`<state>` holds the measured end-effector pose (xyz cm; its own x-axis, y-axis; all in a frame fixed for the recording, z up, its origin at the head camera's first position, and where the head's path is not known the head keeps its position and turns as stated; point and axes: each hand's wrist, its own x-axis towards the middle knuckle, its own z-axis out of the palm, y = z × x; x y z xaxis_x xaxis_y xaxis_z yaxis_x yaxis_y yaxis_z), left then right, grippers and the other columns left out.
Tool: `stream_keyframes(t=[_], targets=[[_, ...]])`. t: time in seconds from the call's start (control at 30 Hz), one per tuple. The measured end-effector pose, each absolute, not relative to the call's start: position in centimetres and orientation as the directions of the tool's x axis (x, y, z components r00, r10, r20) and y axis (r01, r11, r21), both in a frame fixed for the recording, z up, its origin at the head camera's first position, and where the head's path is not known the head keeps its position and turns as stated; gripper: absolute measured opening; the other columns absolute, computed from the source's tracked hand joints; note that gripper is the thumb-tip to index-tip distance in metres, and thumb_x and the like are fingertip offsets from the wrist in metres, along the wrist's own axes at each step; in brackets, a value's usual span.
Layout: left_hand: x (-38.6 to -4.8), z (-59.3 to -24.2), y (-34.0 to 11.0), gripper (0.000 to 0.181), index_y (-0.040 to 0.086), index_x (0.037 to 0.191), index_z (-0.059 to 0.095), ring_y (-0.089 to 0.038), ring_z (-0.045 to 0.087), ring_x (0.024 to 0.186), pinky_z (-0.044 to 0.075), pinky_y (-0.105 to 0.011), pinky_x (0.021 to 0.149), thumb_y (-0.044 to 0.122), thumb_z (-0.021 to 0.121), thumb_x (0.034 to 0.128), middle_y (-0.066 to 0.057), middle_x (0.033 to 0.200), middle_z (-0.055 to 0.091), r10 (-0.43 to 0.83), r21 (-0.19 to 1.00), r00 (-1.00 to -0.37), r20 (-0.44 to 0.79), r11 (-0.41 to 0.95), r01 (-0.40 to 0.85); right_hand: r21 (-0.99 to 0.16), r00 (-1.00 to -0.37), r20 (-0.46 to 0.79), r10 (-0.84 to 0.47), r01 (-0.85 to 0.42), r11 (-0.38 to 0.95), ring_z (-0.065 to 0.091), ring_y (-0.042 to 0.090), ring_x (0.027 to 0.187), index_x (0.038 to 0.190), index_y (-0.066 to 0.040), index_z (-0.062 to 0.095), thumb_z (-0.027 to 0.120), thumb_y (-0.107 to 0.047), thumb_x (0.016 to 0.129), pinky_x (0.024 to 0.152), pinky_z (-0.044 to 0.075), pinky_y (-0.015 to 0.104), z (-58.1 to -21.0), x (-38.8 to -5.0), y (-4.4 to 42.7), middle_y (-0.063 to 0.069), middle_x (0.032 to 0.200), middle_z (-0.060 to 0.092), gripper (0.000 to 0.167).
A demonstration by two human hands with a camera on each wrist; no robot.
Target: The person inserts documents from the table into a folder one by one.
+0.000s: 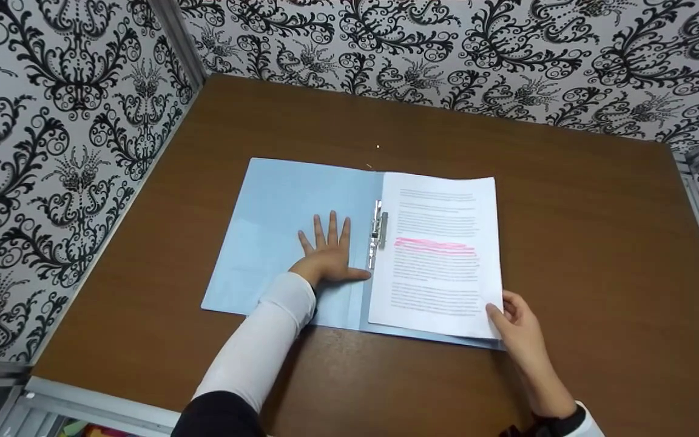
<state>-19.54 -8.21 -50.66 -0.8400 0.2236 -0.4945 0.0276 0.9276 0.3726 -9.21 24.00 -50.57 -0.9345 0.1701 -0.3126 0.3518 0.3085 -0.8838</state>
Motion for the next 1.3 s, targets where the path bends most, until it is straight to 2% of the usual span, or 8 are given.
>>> stream_keyframes(t=[0.2,0.37,0.77,0.87,0.97,1.13,1.2,1.3], targets=[[-19.5,-50.7,-8.1,0.121,0.016,0.155,-0.014,-0.040,-0.036,0.139,-0.019,-0.068,0.106,0.069,0.063,0.0780,-0.012,0.157,-0.031,0.220,0.367,-0.840,-0.496,0.930,0.027,-0.853,-0.937,-0.320,0.139,0.349,0.388,0.051,-0.012,0.089,0.140,0.012,0.038,0.051,-0.005,0.098,0.073,0.045,0.009,-50.5,-9.4,24.3,0.032,0.138,0.046,0.046],[-19.6,-50.6,-8.1,0.121,0.016,0.155,-0.014,-0.040,-0.036,0.138,-0.019,-0.068,0.106,0.069,0.064,0.0781,-0.012,0.157,-0.031,0.223,0.368,-0.837,-0.499,0.929,0.028,-0.815,-0.935,-0.339,0.108,0.349,0.463,0.055,-0.002,0.093,0.143,0.014,0.032,0.051,-0.008,0.099,0.070,0.047,0.010,-50.7,-9.6,24.6,0.033,0.139,0.044,0.052],[-19.6,-50.3,-8.2,0.121,0.016,0.154,-0.015,-0.041,-0.036,0.138,-0.018,-0.069,0.106,0.068,0.064,0.0785,-0.012,0.156,-0.032,0.228,0.369,-0.830,-0.509,0.929,0.029,-0.776,-0.935,-0.336,0.111,0.342,0.530,0.059,0.016,0.094,0.142,0.013,0.035,0.052,-0.009,0.098,0.068,0.046,0.011,-50.9,-9.9,24.8,0.033,0.133,0.049,0.052],[-19.6,-50.4,-8.2,0.121,0.016,0.154,-0.015,-0.041,-0.036,0.138,-0.018,-0.069,0.106,0.068,0.064,0.0785,-0.012,0.156,-0.032,0.228,0.368,-0.827,-0.513,0.930,0.028,-0.772,-0.939,-0.330,0.099,0.329,0.543,0.059,0.026,0.107,0.143,0.014,0.033,0.053,-0.009,0.098,0.070,0.045,0.009,-50.9,-9.9,24.7,0.035,0.137,0.046,0.054],[-19.6,-50.4,-8.2,0.122,0.017,0.155,-0.015,-0.040,-0.036,0.139,-0.018,-0.069,0.106,0.069,0.064,0.0781,-0.012,0.157,-0.032,0.224,0.364,-0.826,-0.517,0.931,0.025,-0.762,-0.946,-0.309,0.097,0.308,0.570,0.051,0.032,0.114,0.145,0.012,0.031,0.054,-0.010,0.097,0.075,0.039,0.008,-50.9,-9.7,24.7,0.034,0.138,0.043,0.057],[-19.6,-50.6,-8.1,0.123,0.016,0.154,-0.015,-0.041,-0.036,0.138,-0.018,-0.069,0.106,0.070,0.064,0.0772,-0.012,0.156,-0.032,0.214,0.348,-0.825,-0.523,0.937,0.023,-0.749,-0.950,-0.285,0.124,0.302,0.589,0.040,0.028,0.103,0.149,0.007,0.024,0.057,-0.008,0.095,0.078,0.034,0.020,-50.9,-9.2,24.8,0.029,0.142,0.028,0.066],[-19.7,-50.6,-8.1,0.123,0.017,0.154,-0.016,-0.041,-0.036,0.138,-0.018,-0.068,0.106,0.070,0.063,0.0772,-0.012,0.156,-0.032,0.210,0.341,-0.825,-0.524,0.940,0.022,-0.759,-0.949,-0.285,0.132,0.308,0.574,0.039,0.033,0.111,0.151,0.006,0.020,0.056,-0.008,0.095,0.086,0.036,0.026,-50.7,-9.3,25.0,0.029,0.147,0.020,0.068],[-19.8,-50.6,-8.0,0.123,0.017,0.154,-0.016,-0.041,-0.036,0.138,-0.017,-0.068,0.107,0.071,0.063,0.0770,-0.012,0.156,-0.032,0.208,0.341,-0.828,-0.521,0.940,0.021,-0.766,-0.955,-0.268,0.128,0.292,0.572,0.022,0.040,0.133,0.153,0.001,0.017,0.054,-0.010,0.096,0.104,0.030,0.045,-49.6,-10.1,25.3,0.028,0.153,0.010,0.069]])
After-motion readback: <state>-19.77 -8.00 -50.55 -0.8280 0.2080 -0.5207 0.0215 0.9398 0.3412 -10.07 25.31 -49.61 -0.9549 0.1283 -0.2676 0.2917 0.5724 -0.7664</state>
